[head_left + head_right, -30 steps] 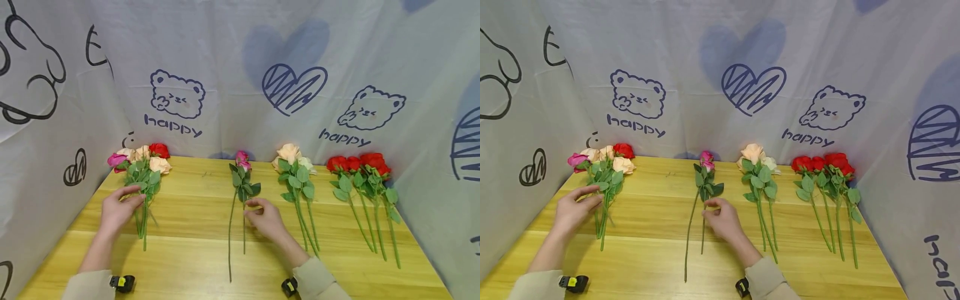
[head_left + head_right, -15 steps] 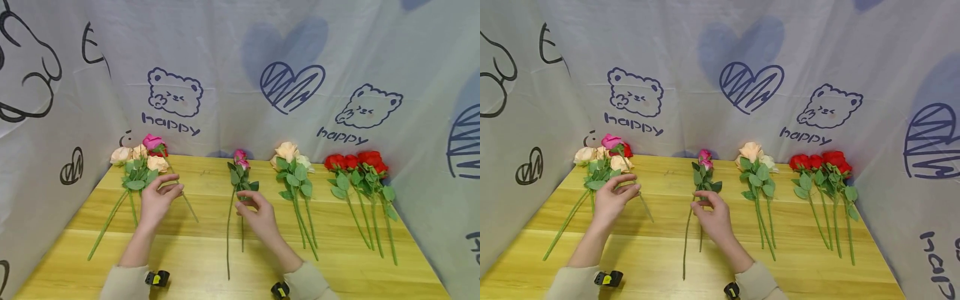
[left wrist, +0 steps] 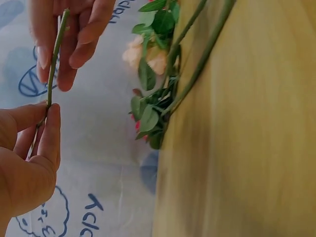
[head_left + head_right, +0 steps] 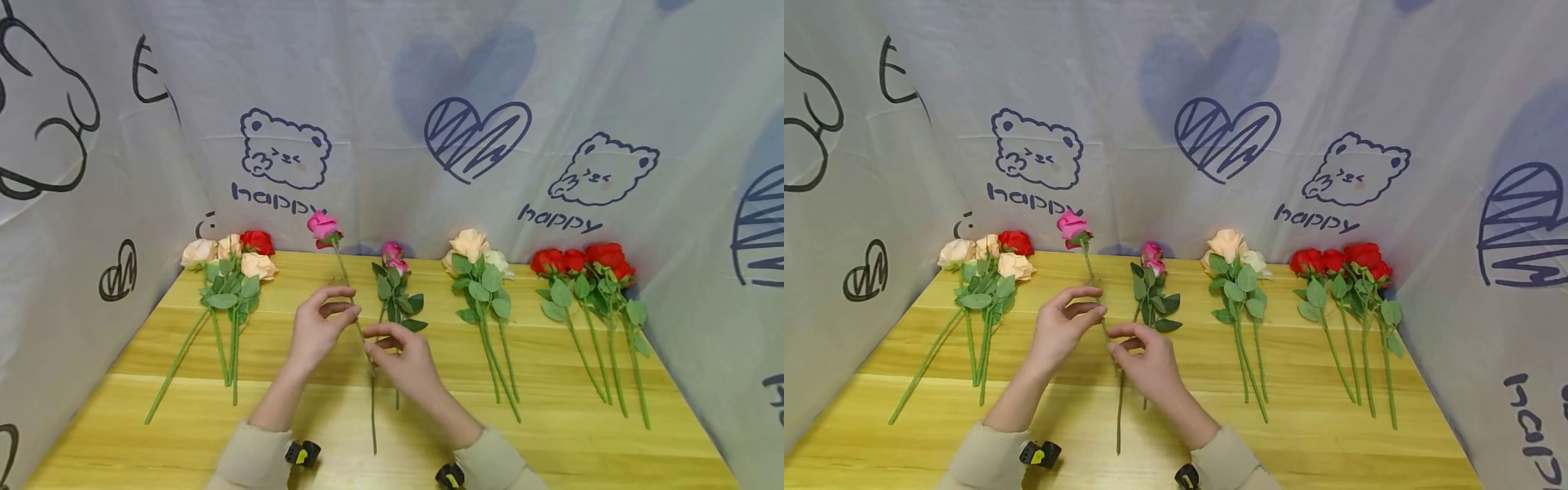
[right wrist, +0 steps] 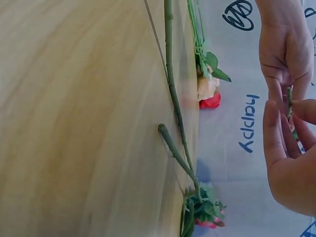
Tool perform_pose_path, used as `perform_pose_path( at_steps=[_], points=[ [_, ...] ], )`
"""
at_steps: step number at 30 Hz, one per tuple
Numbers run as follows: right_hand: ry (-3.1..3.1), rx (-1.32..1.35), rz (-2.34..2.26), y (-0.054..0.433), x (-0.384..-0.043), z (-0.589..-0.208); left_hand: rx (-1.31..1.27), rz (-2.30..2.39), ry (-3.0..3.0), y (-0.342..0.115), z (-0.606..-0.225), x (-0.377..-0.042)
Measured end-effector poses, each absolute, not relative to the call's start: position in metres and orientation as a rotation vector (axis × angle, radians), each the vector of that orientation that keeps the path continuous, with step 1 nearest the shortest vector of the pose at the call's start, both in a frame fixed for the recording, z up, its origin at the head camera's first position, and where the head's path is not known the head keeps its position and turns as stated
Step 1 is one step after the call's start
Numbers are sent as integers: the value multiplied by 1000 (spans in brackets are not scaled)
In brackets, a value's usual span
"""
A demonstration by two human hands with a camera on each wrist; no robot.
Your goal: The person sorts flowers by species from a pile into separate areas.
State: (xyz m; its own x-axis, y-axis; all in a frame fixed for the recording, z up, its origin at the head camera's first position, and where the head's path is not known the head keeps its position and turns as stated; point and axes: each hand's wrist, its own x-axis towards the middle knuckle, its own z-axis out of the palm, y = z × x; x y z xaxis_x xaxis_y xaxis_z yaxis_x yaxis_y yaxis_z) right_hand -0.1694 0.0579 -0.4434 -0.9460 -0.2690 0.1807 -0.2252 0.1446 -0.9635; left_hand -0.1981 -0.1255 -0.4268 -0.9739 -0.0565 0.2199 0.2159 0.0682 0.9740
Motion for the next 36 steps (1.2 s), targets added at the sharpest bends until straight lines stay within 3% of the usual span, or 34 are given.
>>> perform_pose_path(
  at_steps=[22, 36],
  points=[
    [2252, -331, -1724, 69, -176, -463, -279, -2102, -2452, -124, -463, -241],
    [2487, -461, -1376, 66, -176, -475, -409, -1799, -2798, -121, -481, -264]
  ],
)
